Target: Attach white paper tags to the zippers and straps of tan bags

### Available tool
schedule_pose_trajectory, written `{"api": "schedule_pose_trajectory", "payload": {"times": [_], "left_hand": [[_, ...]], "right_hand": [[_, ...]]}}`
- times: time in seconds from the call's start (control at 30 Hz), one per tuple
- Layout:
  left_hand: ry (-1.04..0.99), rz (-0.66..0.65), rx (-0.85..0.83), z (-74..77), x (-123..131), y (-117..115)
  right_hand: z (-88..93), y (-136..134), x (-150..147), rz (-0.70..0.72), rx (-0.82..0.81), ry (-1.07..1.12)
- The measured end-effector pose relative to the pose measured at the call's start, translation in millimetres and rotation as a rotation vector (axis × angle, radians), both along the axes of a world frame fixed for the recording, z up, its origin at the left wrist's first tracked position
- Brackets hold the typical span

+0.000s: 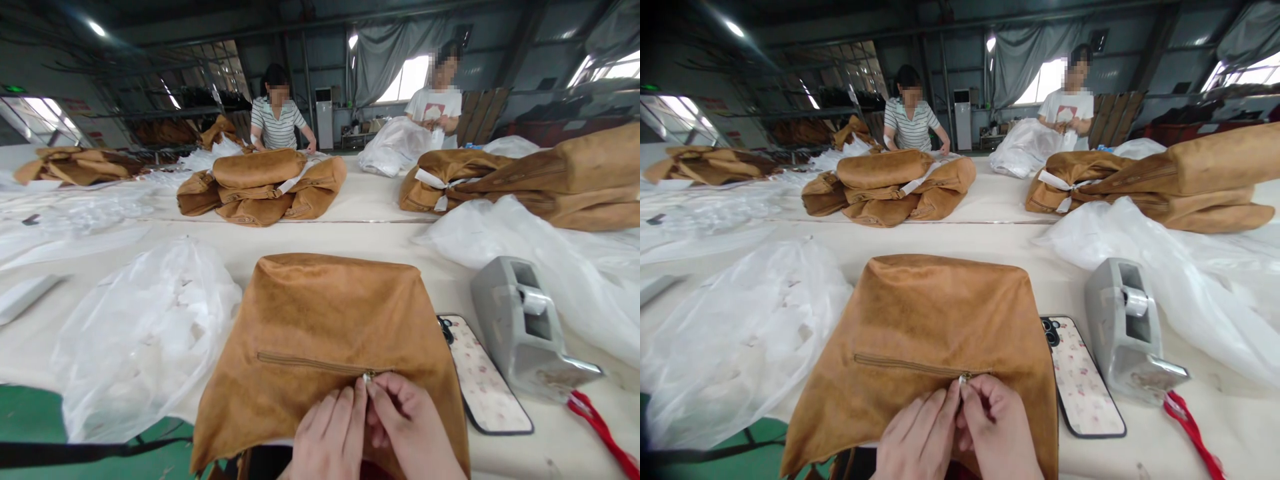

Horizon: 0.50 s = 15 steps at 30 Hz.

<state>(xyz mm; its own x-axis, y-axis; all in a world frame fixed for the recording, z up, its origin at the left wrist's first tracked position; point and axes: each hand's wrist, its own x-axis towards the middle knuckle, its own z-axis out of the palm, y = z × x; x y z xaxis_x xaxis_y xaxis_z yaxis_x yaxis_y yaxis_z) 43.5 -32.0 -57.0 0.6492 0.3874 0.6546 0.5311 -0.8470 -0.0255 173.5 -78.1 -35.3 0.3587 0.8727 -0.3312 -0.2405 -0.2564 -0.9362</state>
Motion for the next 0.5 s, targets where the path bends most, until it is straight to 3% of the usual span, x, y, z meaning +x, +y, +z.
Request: {"api": "schedule_pose_trajectory", "payload": {"times": [0.2, 0.3, 0.4, 0.5], "left_hand": [[0.111, 0.022, 0.105, -1.5, 1.9, -7.2], [0.071, -0.002, 0.057, -5.0, -0.6, -5.9], [-0.073, -0.098, -0.28, 3.3, -1.9, 1.7], [-0.248, -0.086, -0.913, 23.0, 4.8, 9.4]], "right_hand": [[-5.0, -1.3, 5.2, 0.064, 0.016, 0.039], [-5.6, -0.2, 5.9, 0.064, 0.004, 0.018], [-4.5, 0.2, 5.4, 0.049, 0.007, -0.012], [-3.3, -1.1, 5.7, 0.054, 0.045, -0.037]]}}
